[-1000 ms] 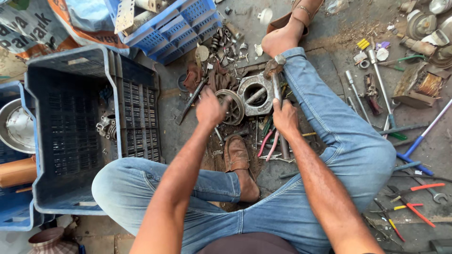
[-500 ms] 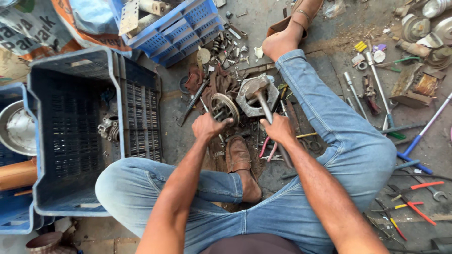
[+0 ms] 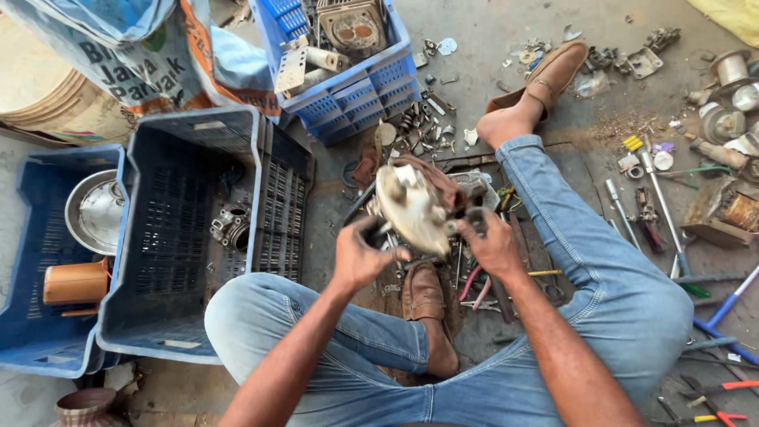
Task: The person sits on the floor and uses a hammer and metal rod to strike a circular mechanical component, likely a brake drum, to dislodge or adjust internal parts. The person repeatedly positions the part, strikes it, and inspects the result.
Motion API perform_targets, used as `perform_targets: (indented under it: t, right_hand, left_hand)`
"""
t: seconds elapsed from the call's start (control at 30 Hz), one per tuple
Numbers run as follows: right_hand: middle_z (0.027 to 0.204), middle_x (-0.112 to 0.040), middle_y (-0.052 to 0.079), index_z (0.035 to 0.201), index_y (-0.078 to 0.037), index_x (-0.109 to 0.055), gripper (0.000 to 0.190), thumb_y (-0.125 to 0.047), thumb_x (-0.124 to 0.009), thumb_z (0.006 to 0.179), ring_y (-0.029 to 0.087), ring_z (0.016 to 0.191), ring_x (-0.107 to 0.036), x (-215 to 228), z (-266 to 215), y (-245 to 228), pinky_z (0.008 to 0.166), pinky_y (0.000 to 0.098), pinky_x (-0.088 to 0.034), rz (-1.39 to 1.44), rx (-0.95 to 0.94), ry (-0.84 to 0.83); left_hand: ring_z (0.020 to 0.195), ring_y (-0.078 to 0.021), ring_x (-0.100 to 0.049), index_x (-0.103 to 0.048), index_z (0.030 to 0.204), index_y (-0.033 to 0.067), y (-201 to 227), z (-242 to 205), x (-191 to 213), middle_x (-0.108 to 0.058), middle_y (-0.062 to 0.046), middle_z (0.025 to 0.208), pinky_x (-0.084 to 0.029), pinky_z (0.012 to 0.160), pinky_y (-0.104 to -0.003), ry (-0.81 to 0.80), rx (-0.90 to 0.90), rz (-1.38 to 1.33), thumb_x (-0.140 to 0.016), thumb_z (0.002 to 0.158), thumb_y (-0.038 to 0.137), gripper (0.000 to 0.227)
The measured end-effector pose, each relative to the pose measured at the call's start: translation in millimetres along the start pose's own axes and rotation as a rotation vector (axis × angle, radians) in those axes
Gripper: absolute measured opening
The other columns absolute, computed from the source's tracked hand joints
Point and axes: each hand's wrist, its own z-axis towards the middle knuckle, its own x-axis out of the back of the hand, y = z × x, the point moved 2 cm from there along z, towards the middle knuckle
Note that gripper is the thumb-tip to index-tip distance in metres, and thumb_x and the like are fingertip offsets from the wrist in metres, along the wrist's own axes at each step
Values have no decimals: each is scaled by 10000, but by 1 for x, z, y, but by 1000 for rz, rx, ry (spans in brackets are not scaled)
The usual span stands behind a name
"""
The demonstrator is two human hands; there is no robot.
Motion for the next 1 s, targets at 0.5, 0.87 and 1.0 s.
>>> perform_targets:
  t: [0.5,0.87,1.0]
  right_hand:
    - [1325,-642,122,1509,17,-404,892,-599,-656,916,212,1208,-642,-13,-20,-41,1021,364,-539,1148,-114,-526]
    - [1100,-688,122,1320,65,-559,466,-258,-528,985,214,982,-724,-5,-23,-39,796,366,-641,1317,-253,-296]
    - [1111,-690,155,1368,86,-547,494,-271,-541,1027,222,976,-717,1,-25,-37,794,355,-631,1366,-203,-298]
  left_hand:
    - [952,-117,-735,-753,1085,-46,-45,-23,-47,-803,-75,1065,-609,884,-310,-214,149,-338,-972,632,170,548]
    - [874,-128,-751,-760,1064,-18,-54,-15,-61,-811,-100,986,-621,798,-314,-276,66,-208,-797,845,79,243]
    - [800,-139,-758,-759,1041,-12,-57,-12,-62,-815,-103,913,-612,744,-306,-305,55,-212,-689,969,90,142]
